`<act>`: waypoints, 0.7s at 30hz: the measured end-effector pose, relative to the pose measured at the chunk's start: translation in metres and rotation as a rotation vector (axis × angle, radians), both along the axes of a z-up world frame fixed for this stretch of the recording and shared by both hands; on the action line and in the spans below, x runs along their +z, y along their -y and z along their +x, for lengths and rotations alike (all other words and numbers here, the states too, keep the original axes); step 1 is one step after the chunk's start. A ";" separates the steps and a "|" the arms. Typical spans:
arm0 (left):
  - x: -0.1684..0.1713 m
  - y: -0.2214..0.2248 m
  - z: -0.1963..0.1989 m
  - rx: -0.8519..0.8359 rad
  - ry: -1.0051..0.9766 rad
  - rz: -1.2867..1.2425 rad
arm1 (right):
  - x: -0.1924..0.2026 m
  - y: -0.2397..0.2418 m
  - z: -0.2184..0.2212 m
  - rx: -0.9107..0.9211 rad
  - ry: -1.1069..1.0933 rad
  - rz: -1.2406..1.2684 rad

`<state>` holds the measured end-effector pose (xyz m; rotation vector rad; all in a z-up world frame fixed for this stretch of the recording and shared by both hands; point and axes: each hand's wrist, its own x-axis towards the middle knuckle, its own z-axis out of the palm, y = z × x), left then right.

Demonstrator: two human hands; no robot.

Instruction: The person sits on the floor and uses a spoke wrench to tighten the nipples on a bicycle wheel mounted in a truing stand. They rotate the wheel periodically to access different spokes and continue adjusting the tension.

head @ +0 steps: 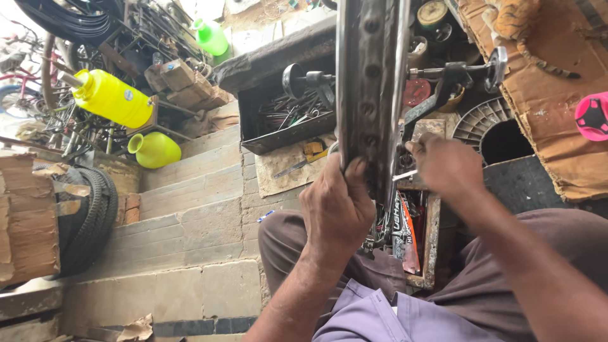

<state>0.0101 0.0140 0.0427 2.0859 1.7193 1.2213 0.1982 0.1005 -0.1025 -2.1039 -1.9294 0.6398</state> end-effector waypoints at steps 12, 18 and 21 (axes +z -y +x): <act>-0.023 -0.002 -0.014 -0.052 0.163 -0.099 | -0.074 0.020 0.013 -0.265 -1.087 -0.357; -0.051 0.015 -0.028 -0.135 0.185 -0.145 | -0.101 0.017 -0.005 -0.084 -1.148 -0.171; -0.064 0.023 -0.029 -0.162 0.108 -0.096 | -0.102 0.015 -0.009 -0.193 -1.040 -0.157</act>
